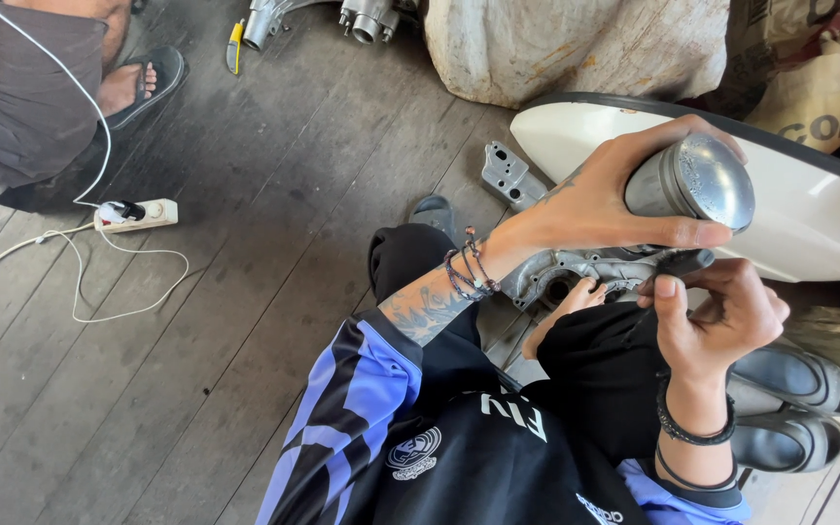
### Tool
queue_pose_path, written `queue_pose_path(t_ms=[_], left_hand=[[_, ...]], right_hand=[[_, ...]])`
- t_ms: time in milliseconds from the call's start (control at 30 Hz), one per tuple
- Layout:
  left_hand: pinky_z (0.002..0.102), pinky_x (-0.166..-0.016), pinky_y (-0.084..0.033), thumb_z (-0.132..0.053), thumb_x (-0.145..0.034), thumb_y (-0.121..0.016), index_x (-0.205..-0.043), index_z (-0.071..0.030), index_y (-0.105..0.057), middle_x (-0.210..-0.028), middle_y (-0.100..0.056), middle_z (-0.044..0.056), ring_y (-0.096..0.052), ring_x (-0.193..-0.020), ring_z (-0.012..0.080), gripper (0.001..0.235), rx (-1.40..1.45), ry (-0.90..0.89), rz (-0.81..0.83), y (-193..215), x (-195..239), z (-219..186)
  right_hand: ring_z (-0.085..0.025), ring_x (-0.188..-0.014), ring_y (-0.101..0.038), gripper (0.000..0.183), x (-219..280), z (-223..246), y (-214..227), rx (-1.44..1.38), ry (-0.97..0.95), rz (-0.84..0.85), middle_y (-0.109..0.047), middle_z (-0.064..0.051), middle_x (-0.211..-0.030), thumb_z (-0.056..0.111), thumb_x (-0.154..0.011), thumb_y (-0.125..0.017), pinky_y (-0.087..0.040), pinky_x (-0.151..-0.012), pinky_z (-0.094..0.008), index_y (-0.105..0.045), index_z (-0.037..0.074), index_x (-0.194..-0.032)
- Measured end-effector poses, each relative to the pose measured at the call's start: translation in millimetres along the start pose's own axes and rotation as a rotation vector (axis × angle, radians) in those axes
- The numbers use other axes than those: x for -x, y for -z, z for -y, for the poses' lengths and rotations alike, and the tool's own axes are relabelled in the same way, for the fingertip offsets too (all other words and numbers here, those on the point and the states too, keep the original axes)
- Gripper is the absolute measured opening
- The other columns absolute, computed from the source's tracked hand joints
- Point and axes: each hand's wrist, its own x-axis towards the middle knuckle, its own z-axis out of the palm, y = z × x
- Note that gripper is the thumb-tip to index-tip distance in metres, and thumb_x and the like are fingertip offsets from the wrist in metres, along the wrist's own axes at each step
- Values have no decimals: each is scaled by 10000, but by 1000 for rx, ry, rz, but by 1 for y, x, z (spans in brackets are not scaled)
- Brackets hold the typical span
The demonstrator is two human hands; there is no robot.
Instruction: Assembling a motorcycle piston into a cylinder block by hand.
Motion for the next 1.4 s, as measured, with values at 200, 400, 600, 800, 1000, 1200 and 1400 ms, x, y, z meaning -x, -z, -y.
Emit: queue_pose_path(t_ms=[200, 400, 600, 800, 1000, 1200, 1400], left_hand=[[245, -1000, -511, -370, -862, -806, -1167, -197, -647, -1112, -677, -73, -643, -1066, 82, 385, 28, 6, 1, 1, 1, -6], [244, -981, -517, -381, -863, -798, -1156, -194, -646, -1102, -672, -75, -645, -1043, 84, 380, 36, 5, 13, 2, 1, -3], [242, -946, -528, -426, -866, -798, -1152, -228, -651, -1091, -690, -75, -660, -1021, 94, 377, 49, -5, -31, 7, -2, 7], [240, -879, -578, -452, -872, -799, -1140, -271, -677, -1071, -741, -64, -702, -990, 101, 346, 122, -15, -103, 1, 19, 2], [276, -887, -585, -471, -834, -822, -1185, -216, -672, -1067, -757, 2, -723, -987, 153, 458, 176, 68, -215, -7, 71, 3], [287, -896, -603, -472, -858, -816, -1238, -144, -669, -1108, -748, 55, -730, -983, 186, 523, 339, 138, -286, -19, 118, 6], [343, -1019, -537, -408, -852, -871, -1268, -93, -678, -1181, -717, 92, -667, -1100, 184, 556, 390, 246, -332, -62, 166, 13]], right_hand=[[-210, -588, -651, 492, -2, 2, -4, 5, 10, -15, -640, -113, -631, 368, -1044, -647, -432, -635, -267, -506, -54, -833], [-244, -574, -670, 528, -4, 2, -9, -40, -37, -68, -597, -123, -591, 418, -1059, -610, -390, -556, -248, -473, -46, -847], [-238, -601, -685, 457, -9, 7, -14, -104, -24, 66, -628, -144, -633, 308, -1081, -621, -438, -562, -258, -463, -56, -853], [-217, -590, -663, 479, 6, 17, -15, -116, -9, 77, -614, -123, -618, 366, -1088, -612, -402, -572, -244, -452, -45, -901], [-242, -659, -720, 466, 38, 32, -17, -97, 24, 112, -633, -99, -634, 341, -1079, -646, -421, -584, -236, -463, -30, -866], [-223, -595, -668, 449, 63, 54, -15, -85, 51, 91, -633, -104, -640, 318, -1063, -671, -451, -587, -289, -543, -53, -845], [-203, -520, -657, 414, 118, 66, 9, -131, -109, 12, -582, -64, -594, 311, -1025, -751, -425, -501, -257, -606, -24, -829]])
